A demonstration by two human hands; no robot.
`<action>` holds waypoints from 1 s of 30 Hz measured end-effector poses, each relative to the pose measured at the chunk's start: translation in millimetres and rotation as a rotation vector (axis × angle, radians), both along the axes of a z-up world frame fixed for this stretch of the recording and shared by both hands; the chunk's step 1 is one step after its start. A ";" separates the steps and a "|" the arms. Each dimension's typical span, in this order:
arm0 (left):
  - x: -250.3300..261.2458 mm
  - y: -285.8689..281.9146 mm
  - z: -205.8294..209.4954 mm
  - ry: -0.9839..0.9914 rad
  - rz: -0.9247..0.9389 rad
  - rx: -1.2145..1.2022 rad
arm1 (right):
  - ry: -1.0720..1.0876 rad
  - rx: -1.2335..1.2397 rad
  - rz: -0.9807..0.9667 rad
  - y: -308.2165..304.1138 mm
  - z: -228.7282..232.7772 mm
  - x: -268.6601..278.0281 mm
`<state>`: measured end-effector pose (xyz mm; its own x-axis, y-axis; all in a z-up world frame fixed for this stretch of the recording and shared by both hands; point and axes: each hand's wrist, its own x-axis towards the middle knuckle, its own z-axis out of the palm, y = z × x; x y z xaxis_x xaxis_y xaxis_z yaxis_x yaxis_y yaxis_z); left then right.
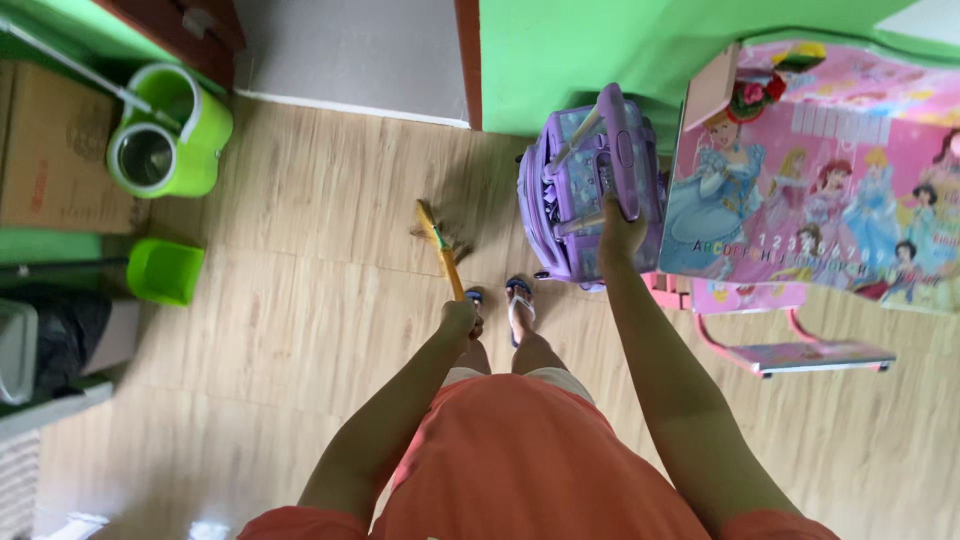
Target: The person sweeps a tiled floor using a broom and a dustpan. They gather debris into a pile and then sweep it into the dustpan.
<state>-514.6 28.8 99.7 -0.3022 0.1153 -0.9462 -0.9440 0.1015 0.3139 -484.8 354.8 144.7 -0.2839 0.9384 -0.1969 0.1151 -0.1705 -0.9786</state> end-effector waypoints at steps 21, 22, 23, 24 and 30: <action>18.5 13.1 106.1 -0.026 -0.452 0.253 | -0.009 0.040 -0.080 -180.6 16.0 239.5; 36.4 7.0 103.3 -0.027 -0.453 0.252 | -0.006 0.030 -0.094 -192.7 18.2 246.7; 55.8 -0.2 99.4 -0.029 -0.456 0.248 | -0.004 0.016 -0.110 -207.1 20.5 255.8; 74.6 -6.3 94.5 -0.033 -0.435 0.267 | -0.003 0.003 -0.127 -220.8 22.5 264.0; 128.5 -50.5 70.7 -0.065 -0.333 0.372 | -0.062 0.000 -0.274 -307.5 31.3 299.6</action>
